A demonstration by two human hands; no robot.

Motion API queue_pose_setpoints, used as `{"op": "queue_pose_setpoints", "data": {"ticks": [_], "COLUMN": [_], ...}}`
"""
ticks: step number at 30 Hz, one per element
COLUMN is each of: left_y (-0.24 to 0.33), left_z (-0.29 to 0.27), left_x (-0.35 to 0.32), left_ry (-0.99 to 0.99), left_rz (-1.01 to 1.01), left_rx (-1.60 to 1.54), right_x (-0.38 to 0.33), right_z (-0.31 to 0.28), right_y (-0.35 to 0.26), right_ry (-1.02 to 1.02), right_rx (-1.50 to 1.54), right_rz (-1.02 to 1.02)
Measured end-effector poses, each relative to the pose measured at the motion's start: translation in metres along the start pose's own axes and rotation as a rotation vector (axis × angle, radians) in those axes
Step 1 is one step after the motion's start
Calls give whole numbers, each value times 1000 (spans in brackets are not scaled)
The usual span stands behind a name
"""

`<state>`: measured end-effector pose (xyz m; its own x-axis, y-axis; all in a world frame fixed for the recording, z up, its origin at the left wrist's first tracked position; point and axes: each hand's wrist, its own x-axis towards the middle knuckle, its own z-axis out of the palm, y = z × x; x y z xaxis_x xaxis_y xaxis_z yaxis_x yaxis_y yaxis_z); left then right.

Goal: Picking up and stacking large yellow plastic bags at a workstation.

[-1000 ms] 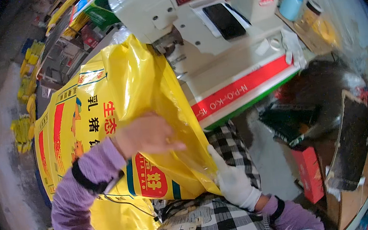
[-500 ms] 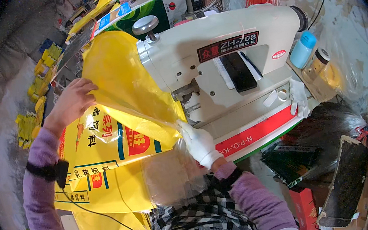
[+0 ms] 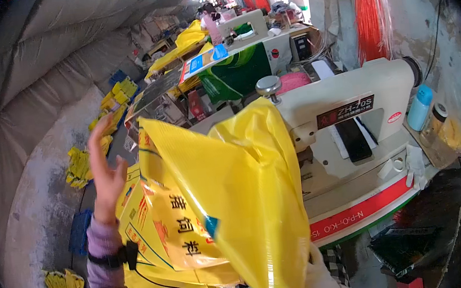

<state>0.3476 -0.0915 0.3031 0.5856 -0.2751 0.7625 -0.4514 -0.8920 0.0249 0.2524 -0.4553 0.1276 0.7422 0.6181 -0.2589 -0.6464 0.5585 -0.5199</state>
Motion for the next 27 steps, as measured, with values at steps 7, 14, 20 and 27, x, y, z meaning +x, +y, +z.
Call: {"op": "queue_pose_setpoints", "data": {"ticks": [7, 14, 20, 27], "left_y": [-175, -213, -255, -263], "left_z": [63, 107, -128, -300], "left_x": [-9, -41, 24, -191], "left_ry": [-208, -649, 15, -189], "left_rz": [107, -121, -188, -558], "left_rx": [73, 400, 914, 720], "right_x": [-63, -69, 6, 5], "right_z": [-104, -100, -50, -25], "right_y": [44, 35, 21, 61], "right_ry": [-9, 102, -135, -451], "right_rx": [-589, -858, -1188, -1266], "right_rz": [-394, -727, -801, -809]}}
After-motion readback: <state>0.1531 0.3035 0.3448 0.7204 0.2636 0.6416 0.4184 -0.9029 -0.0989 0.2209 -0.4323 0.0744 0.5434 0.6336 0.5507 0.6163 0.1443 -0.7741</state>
